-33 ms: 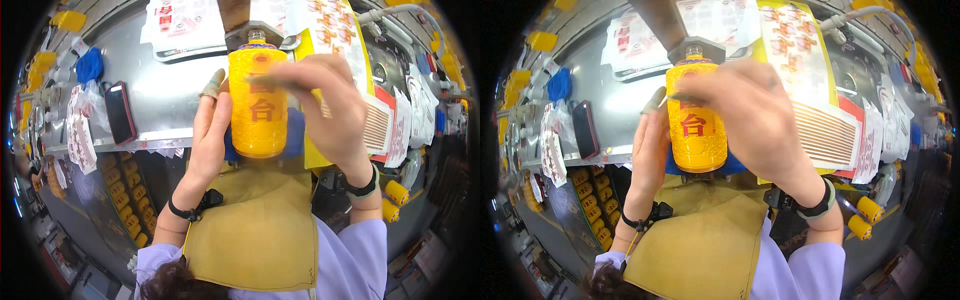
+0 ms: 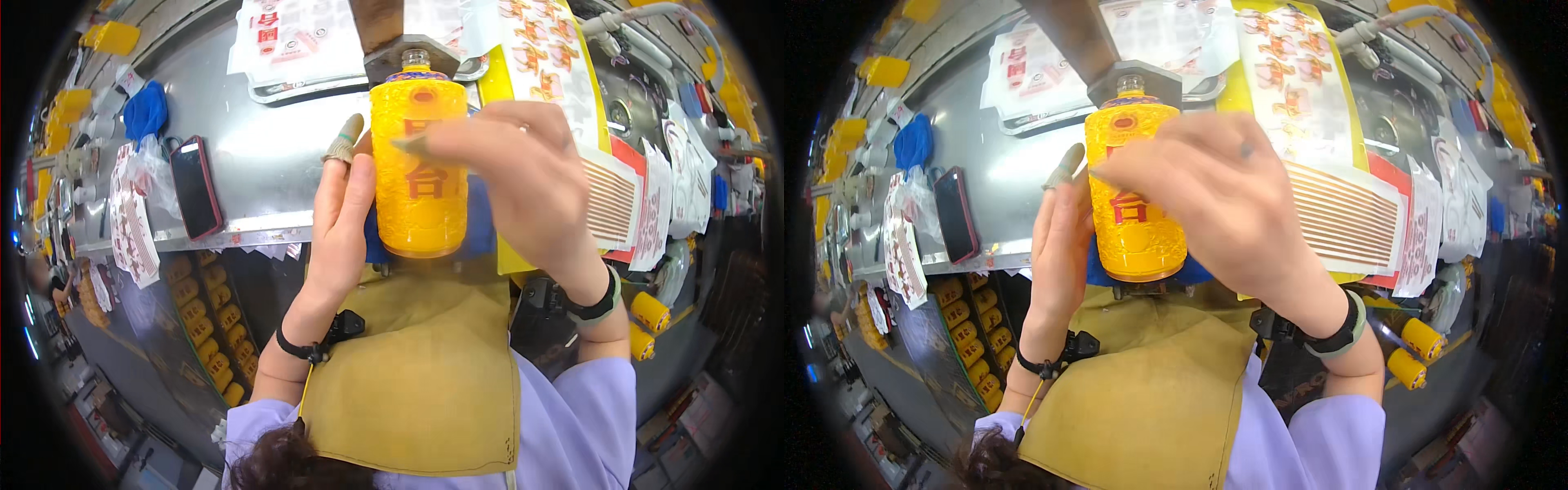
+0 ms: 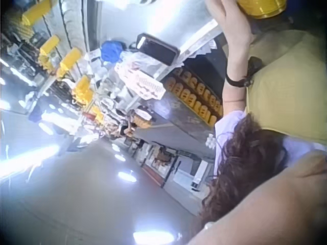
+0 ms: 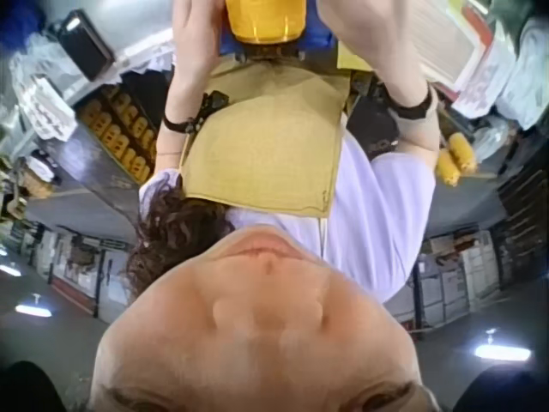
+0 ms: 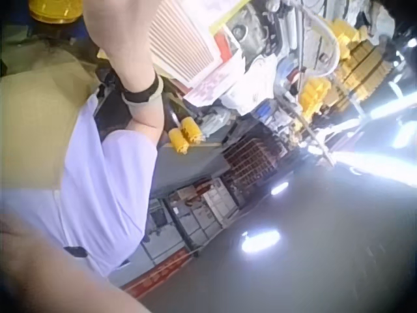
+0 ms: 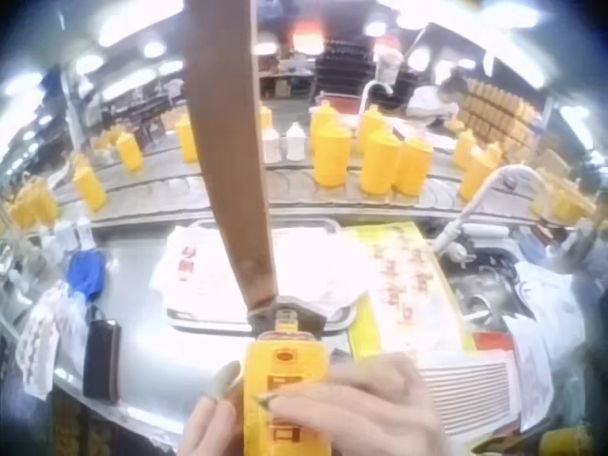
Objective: The worker is applying labels and protective plastic sleeves to yellow liquid bottles on a factory line.
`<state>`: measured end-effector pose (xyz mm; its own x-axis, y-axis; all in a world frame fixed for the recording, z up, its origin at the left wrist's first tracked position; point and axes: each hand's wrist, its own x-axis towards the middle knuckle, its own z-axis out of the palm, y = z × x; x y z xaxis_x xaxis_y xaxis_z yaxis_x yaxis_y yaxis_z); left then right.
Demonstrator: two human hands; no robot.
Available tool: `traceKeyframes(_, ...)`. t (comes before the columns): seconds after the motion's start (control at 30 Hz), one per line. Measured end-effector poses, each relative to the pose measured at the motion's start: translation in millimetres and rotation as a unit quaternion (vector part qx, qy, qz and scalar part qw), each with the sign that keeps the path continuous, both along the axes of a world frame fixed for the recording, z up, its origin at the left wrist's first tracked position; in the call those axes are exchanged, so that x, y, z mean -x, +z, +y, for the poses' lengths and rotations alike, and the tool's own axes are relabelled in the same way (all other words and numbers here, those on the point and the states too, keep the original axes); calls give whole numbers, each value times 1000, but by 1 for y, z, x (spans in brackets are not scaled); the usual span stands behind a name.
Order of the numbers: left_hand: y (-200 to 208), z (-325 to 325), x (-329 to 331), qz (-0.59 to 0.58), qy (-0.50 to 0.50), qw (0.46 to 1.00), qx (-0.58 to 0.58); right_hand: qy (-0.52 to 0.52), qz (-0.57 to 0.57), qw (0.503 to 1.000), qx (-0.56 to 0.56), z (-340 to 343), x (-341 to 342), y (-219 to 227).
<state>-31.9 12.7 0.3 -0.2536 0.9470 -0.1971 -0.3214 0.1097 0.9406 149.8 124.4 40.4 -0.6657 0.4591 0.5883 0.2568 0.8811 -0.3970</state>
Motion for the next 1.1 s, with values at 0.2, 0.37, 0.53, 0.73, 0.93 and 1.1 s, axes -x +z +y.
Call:
traceKeyframes(0.2, 0, -1, 8, -61, -53, 997, -18, 172, 45, 980, -89, -42, -13, 6)
traceKeyframes(0.37, 3, 3, 1, -66, -34, 997, -17, -57, 200, 941, 268, -25, -22, -2)
traceKeyframes(0.53, 7, 5, -6, -43, -18, 999, -11, -98, 210, 791, 567, -24, -14, -20)
traceKeyframes(0.73, 11, 5, -7, -32, -12, 999, 27, -70, 163, 770, 613, -33, -7, -38)
traceKeyframes(0.93, 12, 5, -8, -40, -13, 999, 18, -70, 139, 783, 602, -30, -10, -39)
traceKeyframes(1.1, 12, 4, -9, -24, -20, 999, 16, -66, 182, 714, 673, -28, -5, -38)
